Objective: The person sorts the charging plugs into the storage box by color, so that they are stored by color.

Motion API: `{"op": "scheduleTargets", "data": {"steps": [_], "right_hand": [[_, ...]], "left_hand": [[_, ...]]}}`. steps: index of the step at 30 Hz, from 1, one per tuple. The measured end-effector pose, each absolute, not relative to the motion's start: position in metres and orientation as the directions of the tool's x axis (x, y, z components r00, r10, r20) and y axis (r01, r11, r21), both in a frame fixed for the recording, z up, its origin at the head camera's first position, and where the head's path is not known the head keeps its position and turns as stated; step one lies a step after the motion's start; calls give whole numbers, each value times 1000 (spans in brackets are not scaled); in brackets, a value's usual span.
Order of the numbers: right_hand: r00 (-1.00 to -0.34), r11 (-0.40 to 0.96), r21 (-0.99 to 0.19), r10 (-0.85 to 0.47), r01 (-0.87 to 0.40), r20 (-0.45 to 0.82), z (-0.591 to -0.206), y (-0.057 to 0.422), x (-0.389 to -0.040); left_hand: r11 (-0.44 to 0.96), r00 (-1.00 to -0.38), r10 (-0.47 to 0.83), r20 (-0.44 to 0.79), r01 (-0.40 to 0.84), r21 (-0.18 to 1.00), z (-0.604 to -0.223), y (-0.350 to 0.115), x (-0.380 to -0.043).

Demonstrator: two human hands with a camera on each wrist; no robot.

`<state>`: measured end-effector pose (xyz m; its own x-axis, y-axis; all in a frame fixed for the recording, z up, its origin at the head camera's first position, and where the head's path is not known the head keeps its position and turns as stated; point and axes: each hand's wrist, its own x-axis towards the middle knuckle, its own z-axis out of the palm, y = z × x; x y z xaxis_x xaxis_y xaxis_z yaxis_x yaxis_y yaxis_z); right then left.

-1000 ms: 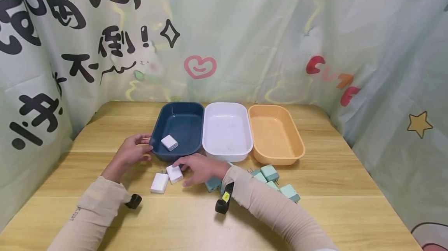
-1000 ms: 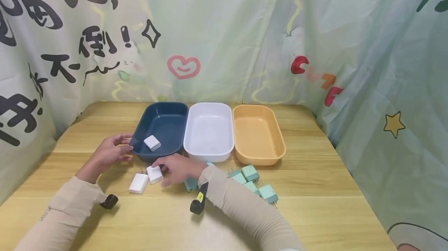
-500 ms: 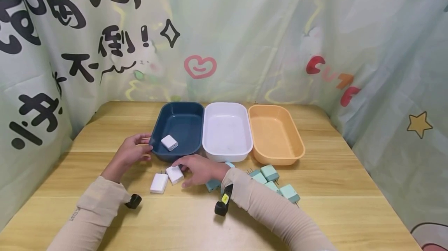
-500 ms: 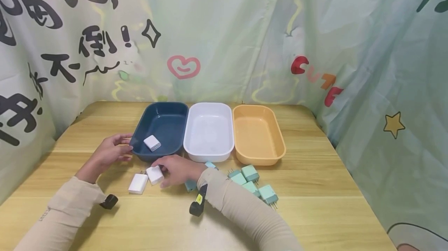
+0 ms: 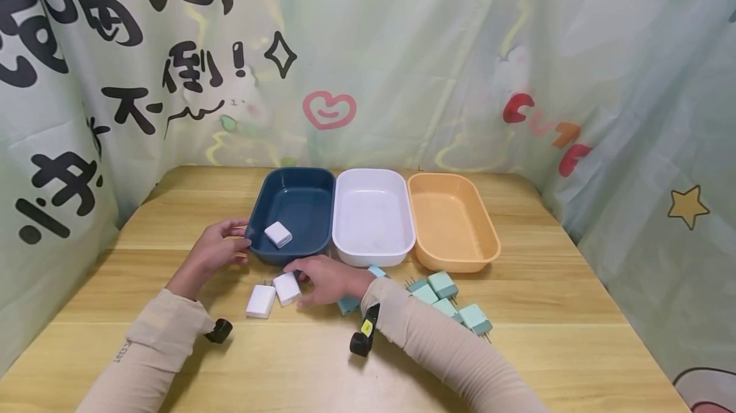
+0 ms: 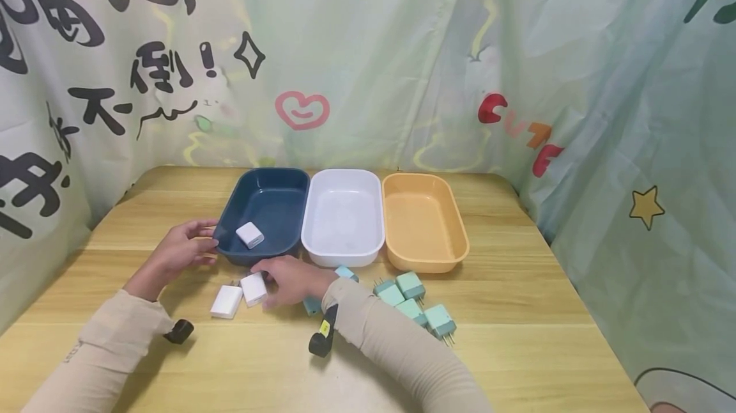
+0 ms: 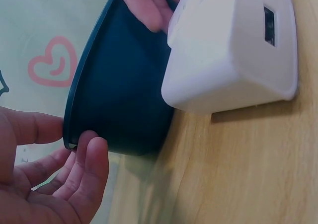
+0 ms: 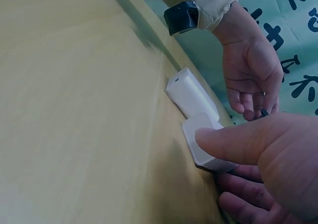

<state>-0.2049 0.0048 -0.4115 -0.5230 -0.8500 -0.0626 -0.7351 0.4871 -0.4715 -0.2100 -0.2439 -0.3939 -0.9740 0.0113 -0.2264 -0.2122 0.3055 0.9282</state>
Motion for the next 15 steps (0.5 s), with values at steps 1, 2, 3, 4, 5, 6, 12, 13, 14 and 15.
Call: {"op": "scheduleTargets", "data": {"steps": [1, 2, 3, 4, 5, 6, 12, 13, 14, 15], "right_hand": [[-526, 490, -469, -848, -735, -63, -412, 5, -205], [-530, 494, -466, -846, -734, -61, -413, 4, -206], [-533, 496, -464, -844, -734, -58, -413, 4, -206], [-536, 496, -465, -843, -733, -54, -414, 4, -206], [-537, 495, -465, -842, -734, -49, -414, 4, -206], [-537, 493, -467, -842, -734, -45, -415, 4, -206], [-534, 483, -467, -845, -741, -27, -415, 2, -205], [-534, 483, -464, -845, -742, -27, -415, 2, -205], [-533, 483, -463, -846, -743, -28, -415, 1, -205], [-533, 484, -463, -846, -742, -30, -414, 1, -205]], "left_hand": [[305, -974, 11, -227, -213, 928, -394, -244, -210], [303, -974, 11, -228, -214, 929, -394, -244, -210], [302, -974, 12, -227, -213, 929, -394, -244, -210], [302, -974, 12, -227, -213, 929, -394, -244, -210], [302, -974, 11, -227, -213, 929, -394, -244, -210], [300, -974, 11, -227, -213, 930, -395, -244, -210], [307, -973, 6, -232, -219, 926, -394, -243, -210], [309, -973, 6, -232, -219, 926, -394, -243, -210], [311, -973, 6, -231, -218, 925, -394, -243, -210], [311, -973, 6, -230, -217, 925, -394, -243, -210]]}}
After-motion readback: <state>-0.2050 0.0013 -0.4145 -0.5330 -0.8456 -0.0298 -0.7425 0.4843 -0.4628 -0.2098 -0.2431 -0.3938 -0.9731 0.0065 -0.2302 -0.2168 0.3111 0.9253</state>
